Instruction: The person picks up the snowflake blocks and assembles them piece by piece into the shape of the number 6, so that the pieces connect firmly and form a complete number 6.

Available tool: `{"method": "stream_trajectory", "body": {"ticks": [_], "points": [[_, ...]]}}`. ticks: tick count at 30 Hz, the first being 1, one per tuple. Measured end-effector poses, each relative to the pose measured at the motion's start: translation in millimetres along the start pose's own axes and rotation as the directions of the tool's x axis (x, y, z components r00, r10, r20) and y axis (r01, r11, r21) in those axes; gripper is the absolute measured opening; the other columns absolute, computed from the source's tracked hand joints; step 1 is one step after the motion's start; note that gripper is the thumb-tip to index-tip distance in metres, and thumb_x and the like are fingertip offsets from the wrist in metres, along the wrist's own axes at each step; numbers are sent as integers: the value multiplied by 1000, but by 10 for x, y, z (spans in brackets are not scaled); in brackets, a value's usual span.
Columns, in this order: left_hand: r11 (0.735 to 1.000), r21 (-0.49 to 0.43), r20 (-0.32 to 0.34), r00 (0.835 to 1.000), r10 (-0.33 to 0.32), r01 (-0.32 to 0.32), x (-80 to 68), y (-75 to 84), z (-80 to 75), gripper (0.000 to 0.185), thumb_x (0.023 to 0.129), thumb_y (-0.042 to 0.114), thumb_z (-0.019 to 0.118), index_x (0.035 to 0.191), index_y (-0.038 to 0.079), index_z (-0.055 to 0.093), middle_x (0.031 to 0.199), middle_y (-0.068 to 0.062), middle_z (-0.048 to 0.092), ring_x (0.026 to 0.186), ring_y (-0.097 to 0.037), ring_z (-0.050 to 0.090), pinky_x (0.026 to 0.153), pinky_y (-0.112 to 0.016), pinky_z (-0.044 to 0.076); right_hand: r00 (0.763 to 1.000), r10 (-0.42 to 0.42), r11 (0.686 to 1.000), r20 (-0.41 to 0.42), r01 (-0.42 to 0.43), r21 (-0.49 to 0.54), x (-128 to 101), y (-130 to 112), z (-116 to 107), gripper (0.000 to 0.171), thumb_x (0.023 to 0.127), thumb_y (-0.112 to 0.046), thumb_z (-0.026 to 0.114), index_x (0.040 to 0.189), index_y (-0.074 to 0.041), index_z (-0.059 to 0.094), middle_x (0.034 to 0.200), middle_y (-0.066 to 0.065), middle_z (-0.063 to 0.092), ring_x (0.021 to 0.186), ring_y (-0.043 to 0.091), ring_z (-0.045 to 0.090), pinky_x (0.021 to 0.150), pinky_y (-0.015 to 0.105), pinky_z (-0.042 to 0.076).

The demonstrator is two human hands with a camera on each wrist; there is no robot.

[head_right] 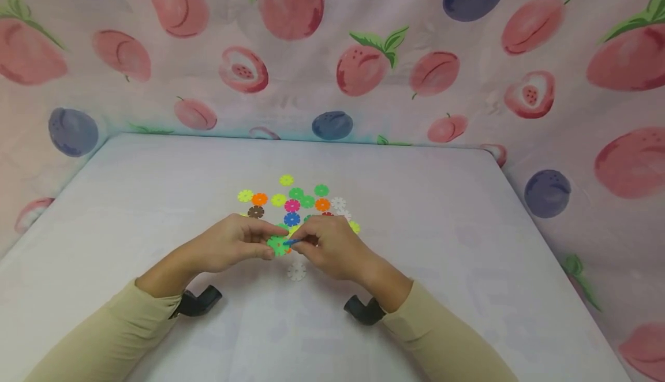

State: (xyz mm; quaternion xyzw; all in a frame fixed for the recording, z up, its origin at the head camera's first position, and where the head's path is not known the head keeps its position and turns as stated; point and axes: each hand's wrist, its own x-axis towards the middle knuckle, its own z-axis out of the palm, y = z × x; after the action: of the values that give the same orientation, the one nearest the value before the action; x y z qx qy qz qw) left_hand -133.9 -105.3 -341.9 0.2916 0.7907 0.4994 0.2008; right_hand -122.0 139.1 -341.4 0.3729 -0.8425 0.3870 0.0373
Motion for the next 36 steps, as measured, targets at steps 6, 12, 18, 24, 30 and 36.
{"method": "stream_trajectory", "body": {"ticks": [6, 12, 18, 24, 30, 36], "points": [[999, 27, 1, 1000, -18, 18, 16, -40, -3, 39, 93, 14, 72, 128, 0, 66, 87, 2, 69, 83, -22, 64, 72, -29, 51, 1000, 25, 1000, 12, -25, 2, 10, 23, 3, 10, 87, -3, 77, 96, -3, 74, 88, 0, 69, 80, 10, 66, 75, 25, 56], [996, 65, -17, 998, -57, 58, -5, -45, -53, 39, 93, 16, 72, 130, 3, 66, 93, 2, 68, 87, -18, 62, 74, -31, 52, 989, 139, 990, 52, -138, -19, 36, 49, -67, 19, 87, -5, 77, 106, -2, 71, 96, 5, 70, 86, 15, 65, 79, 30, 56], [993, 64, -40, 994, -101, 104, -25, -108, -104, 38, 93, 17, 72, 130, 8, 66, 96, -1, 63, 91, -20, 60, 76, -32, 53, 938, 307, 952, 160, -304, -45, 25, 166, -38, 24, 89, -12, 75, 111, -4, 71, 101, 3, 70, 91, 16, 64, 81, 31, 55], [994, 22, -67, 992, -110, 111, -32, -195, -150, 39, 93, 14, 71, 130, 4, 65, 101, -4, 65, 95, -22, 59, 80, -34, 53, 876, 376, 926, 303, -338, -170, 12, 196, 97, 24, 89, -16, 75, 112, -11, 74, 99, -7, 70, 92, 14, 61, 81, 30, 52], [990, -62, -69, 989, -129, 125, -37, -227, -156, 40, 92, 10, 70, 131, 0, 62, 101, -8, 62, 92, -23, 63, 82, -32, 55, 835, 398, 916, 379, -341, -211, 5, 191, 210, 27, 87, -18, 77, 114, -14, 74, 102, -8, 69, 92, 13, 59, 83, 33, 51], [987, -90, -65, 989, -136, 129, -42, -233, -157, 40, 92, 8, 70, 131, -2, 61, 101, -10, 61, 91, -23, 62, 81, -32, 56, 825, 409, 910, 390, -339, -239, 10, 189, 283, 30, 86, -20, 80, 115, -14, 73, 105, -7, 68, 96, 13, 59, 86, 34, 51]]}}
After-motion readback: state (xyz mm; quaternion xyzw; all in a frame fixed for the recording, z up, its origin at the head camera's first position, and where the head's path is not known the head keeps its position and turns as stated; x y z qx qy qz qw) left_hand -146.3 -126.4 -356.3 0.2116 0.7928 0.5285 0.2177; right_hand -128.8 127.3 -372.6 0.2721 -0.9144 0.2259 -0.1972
